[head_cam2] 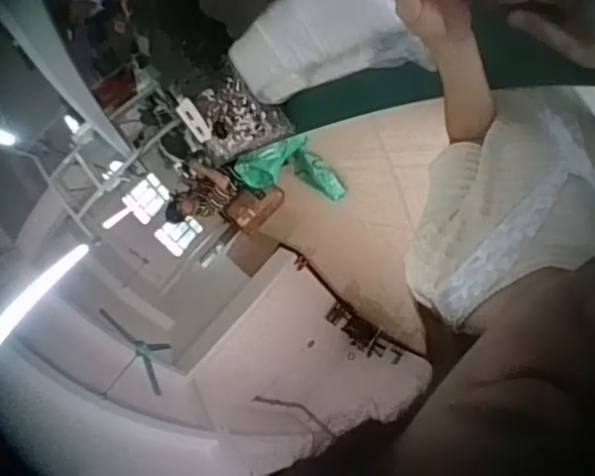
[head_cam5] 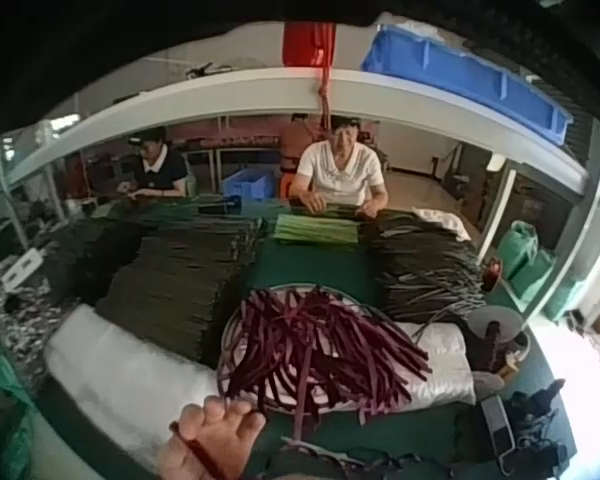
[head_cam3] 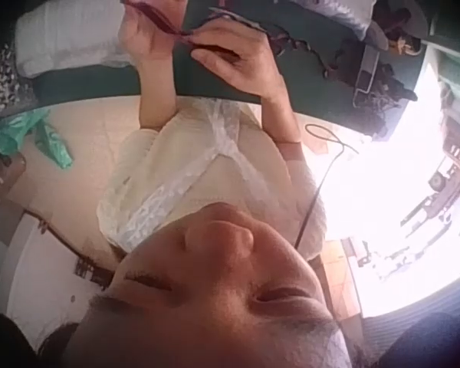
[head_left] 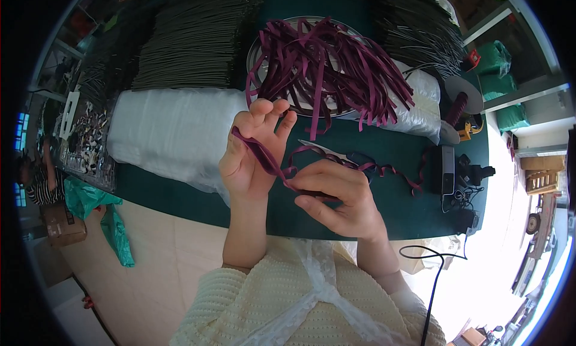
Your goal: The person pulls a length of purple ribbon from a spool, cuts it using shears, and folds the ribbon piece by hand. They repeat this process, picking up the spool to pull more ribbon before cutting and folding additional pieces.
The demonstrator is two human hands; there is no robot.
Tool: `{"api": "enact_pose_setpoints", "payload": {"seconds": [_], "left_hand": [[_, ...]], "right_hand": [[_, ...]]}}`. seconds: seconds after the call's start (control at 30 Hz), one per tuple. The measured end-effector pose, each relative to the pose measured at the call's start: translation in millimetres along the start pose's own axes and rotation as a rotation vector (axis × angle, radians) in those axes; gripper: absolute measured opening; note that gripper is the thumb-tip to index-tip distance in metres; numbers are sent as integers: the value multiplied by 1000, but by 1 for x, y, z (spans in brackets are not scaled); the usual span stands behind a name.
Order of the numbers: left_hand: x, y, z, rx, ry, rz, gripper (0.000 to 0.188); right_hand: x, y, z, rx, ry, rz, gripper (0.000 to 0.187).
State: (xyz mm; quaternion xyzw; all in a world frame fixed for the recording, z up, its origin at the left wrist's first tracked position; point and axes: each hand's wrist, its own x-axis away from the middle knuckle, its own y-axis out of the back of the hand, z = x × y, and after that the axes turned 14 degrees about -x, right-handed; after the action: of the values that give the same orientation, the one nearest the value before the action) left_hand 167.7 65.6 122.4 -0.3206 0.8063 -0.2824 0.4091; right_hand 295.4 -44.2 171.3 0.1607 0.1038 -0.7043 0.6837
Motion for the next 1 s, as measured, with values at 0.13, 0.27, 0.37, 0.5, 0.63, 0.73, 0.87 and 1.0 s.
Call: {"api": "enact_pose_setpoints", "payload": {"seconds": [0.13, 0.27, 0.37, 0.5, 0.63, 0.73, 0.87, 1.0], "left_hand": [[0, 4, 7, -44, 1, 146, 15], [0, -2, 15, -61, 15, 150, 19], [1, 2, 19, -64, 7, 199, 17], [1, 9, 21, -53, 10, 256, 15], [0, 14, 25, 6, -42, 331, 9], [0, 16, 26, 25, -61, 383, 4], [0, 12, 29, 13, -78, 396, 2], [4, 15, 30, 9, -53, 356, 2]], "right_hand": [[-5, 5, -13, 48, 123, -5, 15], [-17, 0, -17, -70, 98, -89, 15], [-22, -9, -15, -172, 57, -89, 16], [-21, -11, -18, -421, -75, 50, 17], [-20, -9, -19, -521, -195, 77, 16], [-17, -12, -21, -617, -265, 94, 14], [-15, -17, -22, -787, -311, 49, 11], [-14, -13, -22, -775, -312, 77, 7]]}}
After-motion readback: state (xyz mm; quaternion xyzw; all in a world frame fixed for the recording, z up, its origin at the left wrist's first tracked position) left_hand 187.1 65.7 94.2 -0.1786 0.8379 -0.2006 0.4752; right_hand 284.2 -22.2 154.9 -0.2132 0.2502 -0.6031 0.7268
